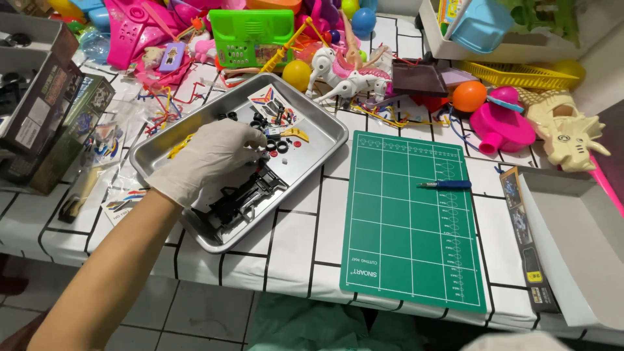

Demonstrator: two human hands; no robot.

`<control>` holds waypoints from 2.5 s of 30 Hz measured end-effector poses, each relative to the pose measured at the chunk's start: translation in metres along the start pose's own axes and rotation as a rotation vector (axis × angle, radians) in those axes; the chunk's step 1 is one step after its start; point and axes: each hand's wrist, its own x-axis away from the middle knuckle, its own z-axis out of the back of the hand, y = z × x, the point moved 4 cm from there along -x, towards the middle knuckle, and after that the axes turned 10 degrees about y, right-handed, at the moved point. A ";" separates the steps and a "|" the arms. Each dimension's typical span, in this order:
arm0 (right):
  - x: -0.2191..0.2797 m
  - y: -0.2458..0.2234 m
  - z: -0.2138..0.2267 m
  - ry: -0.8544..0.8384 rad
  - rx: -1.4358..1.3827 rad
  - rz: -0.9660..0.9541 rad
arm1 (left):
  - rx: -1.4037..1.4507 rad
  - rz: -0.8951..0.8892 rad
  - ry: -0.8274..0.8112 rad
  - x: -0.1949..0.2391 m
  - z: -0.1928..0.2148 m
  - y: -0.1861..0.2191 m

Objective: Unboxing and assembling a plastic model car kit, including detaching parts from sprues and handling small components.

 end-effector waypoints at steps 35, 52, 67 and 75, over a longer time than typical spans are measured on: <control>-0.228 0.110 -0.032 0.539 0.609 -0.492 | 0.147 -0.634 0.255 0.096 -0.110 0.215; -0.260 0.027 -0.039 0.529 0.324 -0.160 | 0.310 -0.600 0.240 0.086 -0.029 0.209; -0.248 0.059 -0.040 0.608 0.363 0.254 | -0.136 0.031 0.149 -0.045 0.018 -0.007; -0.243 0.063 -0.039 0.610 0.432 0.262 | -0.212 0.167 0.000 -0.037 0.026 -0.024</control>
